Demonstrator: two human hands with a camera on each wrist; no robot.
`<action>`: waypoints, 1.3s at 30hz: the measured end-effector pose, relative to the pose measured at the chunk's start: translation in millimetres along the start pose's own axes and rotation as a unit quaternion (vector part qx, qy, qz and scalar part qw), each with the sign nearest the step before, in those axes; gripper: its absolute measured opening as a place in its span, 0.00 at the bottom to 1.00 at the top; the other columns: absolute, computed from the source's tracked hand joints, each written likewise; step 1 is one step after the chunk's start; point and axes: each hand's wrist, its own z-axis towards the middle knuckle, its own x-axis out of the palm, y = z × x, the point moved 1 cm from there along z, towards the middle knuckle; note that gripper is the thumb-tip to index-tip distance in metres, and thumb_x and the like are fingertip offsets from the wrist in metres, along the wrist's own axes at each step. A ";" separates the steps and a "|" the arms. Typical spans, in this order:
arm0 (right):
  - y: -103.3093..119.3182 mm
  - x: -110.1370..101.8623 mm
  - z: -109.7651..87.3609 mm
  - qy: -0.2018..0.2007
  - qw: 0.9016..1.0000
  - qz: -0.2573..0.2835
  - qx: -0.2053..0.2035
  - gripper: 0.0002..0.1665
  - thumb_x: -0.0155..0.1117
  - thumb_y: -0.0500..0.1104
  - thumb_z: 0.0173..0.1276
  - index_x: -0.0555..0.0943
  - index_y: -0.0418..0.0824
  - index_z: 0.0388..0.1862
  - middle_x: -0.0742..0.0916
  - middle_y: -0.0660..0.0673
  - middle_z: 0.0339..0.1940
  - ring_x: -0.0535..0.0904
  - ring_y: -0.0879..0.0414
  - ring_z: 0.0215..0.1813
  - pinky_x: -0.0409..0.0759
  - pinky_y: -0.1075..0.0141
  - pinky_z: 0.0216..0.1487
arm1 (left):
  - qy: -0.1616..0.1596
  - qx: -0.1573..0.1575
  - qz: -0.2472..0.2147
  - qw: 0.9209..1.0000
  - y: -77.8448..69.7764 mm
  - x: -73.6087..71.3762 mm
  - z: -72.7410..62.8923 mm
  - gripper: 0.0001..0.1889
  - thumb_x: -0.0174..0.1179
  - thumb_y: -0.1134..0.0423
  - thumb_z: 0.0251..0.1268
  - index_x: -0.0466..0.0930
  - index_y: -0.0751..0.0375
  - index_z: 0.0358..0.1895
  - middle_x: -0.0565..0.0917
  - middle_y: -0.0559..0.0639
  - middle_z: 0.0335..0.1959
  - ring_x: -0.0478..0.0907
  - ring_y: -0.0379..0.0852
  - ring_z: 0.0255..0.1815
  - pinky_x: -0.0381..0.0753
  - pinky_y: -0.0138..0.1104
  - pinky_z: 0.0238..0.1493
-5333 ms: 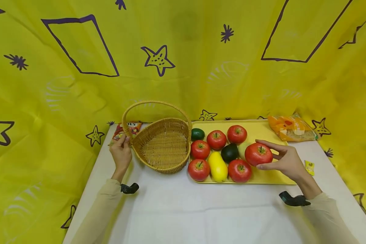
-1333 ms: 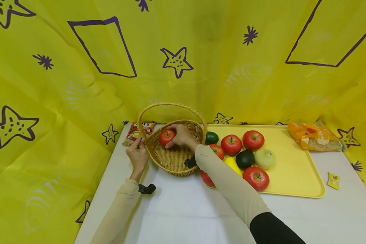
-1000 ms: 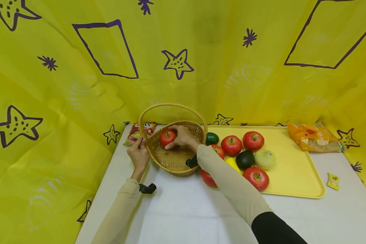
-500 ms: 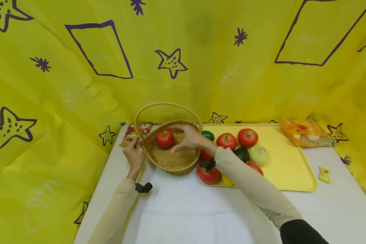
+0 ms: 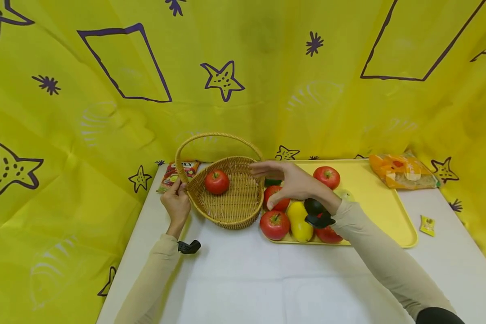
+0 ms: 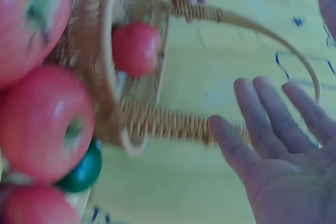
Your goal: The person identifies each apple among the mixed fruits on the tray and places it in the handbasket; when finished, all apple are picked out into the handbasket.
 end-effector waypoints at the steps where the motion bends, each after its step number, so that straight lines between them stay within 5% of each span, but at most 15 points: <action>1: -0.7 -5.7 -6.8 -0.010 1.000 0.000 0.000 0.63 0.89 0.57 0.49 0.71 0.36 0.80 0.81 0.37 0.75 0.76 0.37 0.75 0.68 0.36 0.77 | 0.000 -0.002 -0.001 1.000 0.4 0.1 0.0 0.10 0.64 0.79 0.69 0.89 0.77 0.50 0.90 0.72 0.39 0.88 0.69 0.36 0.73 0.11 0.40; 10: -23.1 -56.4 -61.5 -0.131 0.991 -0.024 -0.001 0.51 0.85 0.30 0.53 0.74 0.35 0.77 0.80 0.39 0.76 0.78 0.59 0.71 0.76 0.68 0.72 | 0.004 -0.007 -0.006 1.000 0.5 -0.7 -1.2 0.12 0.60 0.81 0.70 0.87 0.79 0.52 0.89 0.75 0.40 0.88 0.73 0.38 0.74 0.11 0.40; 18: -58.9 -99.0 -95.2 -0.146 0.988 -0.026 0.039 0.50 0.76 0.24 0.60 0.68 0.35 0.81 0.76 0.47 0.80 0.73 0.66 0.74 0.70 0.77 0.72 | 0.006 -0.010 -0.006 1.000 2.8 -3.2 -1.1 0.12 0.60 0.83 0.69 0.90 0.76 0.49 0.91 0.72 0.36 0.88 0.66 0.33 0.73 0.11 0.37; 20: -67.3 -106.9 -102.3 -0.140 0.988 -0.034 0.055 0.51 0.76 0.26 0.63 0.65 0.34 0.83 0.74 0.45 0.82 0.71 0.66 0.75 0.71 0.74 0.73 | 0.007 -0.008 -0.013 1.000 3.0 -2.8 -0.8 0.12 0.60 0.83 0.69 0.90 0.76 0.48 0.91 0.71 0.36 0.88 0.67 0.34 0.73 0.11 0.36; 23: -78.7 -115.0 -111.2 -0.126 0.987 -0.034 0.093 0.52 0.75 0.27 0.65 0.63 0.37 0.85 0.72 0.44 0.83 0.69 0.63 0.77 0.69 0.56 0.81 | 0.008 -0.007 -0.025 1.000 2.4 -1.8 -0.6 0.11 0.61 0.82 0.69 0.90 0.76 0.49 0.91 0.71 0.37 0.88 0.69 0.34 0.74 0.11 0.37; 27: -90.8 -120.5 -118.8 -0.103 0.984 -0.020 0.142 0.52 0.74 0.30 0.67 0.60 0.38 0.86 0.69 0.45 0.85 0.62 0.46 0.83 0.57 0.29 0.79 | 0.009 -0.009 -0.027 1.000 0.5 -1.7 -1.2 0.10 0.63 0.81 0.69 0.91 0.75 0.48 0.91 0.71 0.37 0.88 0.69 0.33 0.73 0.12 0.36; 30: -96.9 -122.1 -123.1 -0.089 0.981 -0.017 0.169 0.52 0.74 0.32 0.68 0.58 0.36 0.86 0.67 0.41 0.86 0.57 0.33 0.84 0.58 0.28 0.77 | 0.012 -0.012 -0.021 1.000 -0.1 -2.0 -1.5 0.10 0.63 0.81 0.69 0.90 0.75 0.49 0.91 0.71 0.38 0.88 0.68 0.34 0.74 0.12 0.37; 34: -105.8 -124.0 -127.3 -0.075 0.977 -0.030 0.199 0.52 0.74 0.36 0.69 0.58 0.35 0.86 0.64 0.31 0.85 0.57 0.31 0.83 0.72 0.50 0.77 | 0.017 -0.011 -0.018 1.000 1.5 -2.4 -1.5 0.11 0.62 0.81 0.69 0.90 0.77 0.50 0.90 0.72 0.39 0.89 0.70 0.35 0.75 0.11 0.38; 37: -113.2 -125.0 -128.7 -0.067 0.974 -0.031 0.215 0.51 0.74 0.37 0.70 0.59 0.35 0.86 0.64 0.28 0.85 0.59 0.32 0.82 0.72 0.71 0.68 | 0.017 -0.006 -0.019 1.000 3.3 -2.3 -0.5 0.10 0.62 0.81 0.70 0.90 0.77 0.48 0.91 0.72 0.37 0.88 0.70 0.33 0.75 0.12 0.37; 39: -116.6 -124.8 -129.4 -0.062 0.972 -0.026 0.227 0.50 0.73 0.38 0.71 0.58 0.35 0.86 0.63 0.29 0.85 0.62 0.33 0.81 0.71 0.75 0.64 | 0.018 -0.003 -0.021 1.000 4.0 -2.1 0.1 0.09 0.62 0.81 0.70 0.90 0.77 0.46 0.90 0.72 0.36 0.87 0.69 0.31 0.74 0.12 0.35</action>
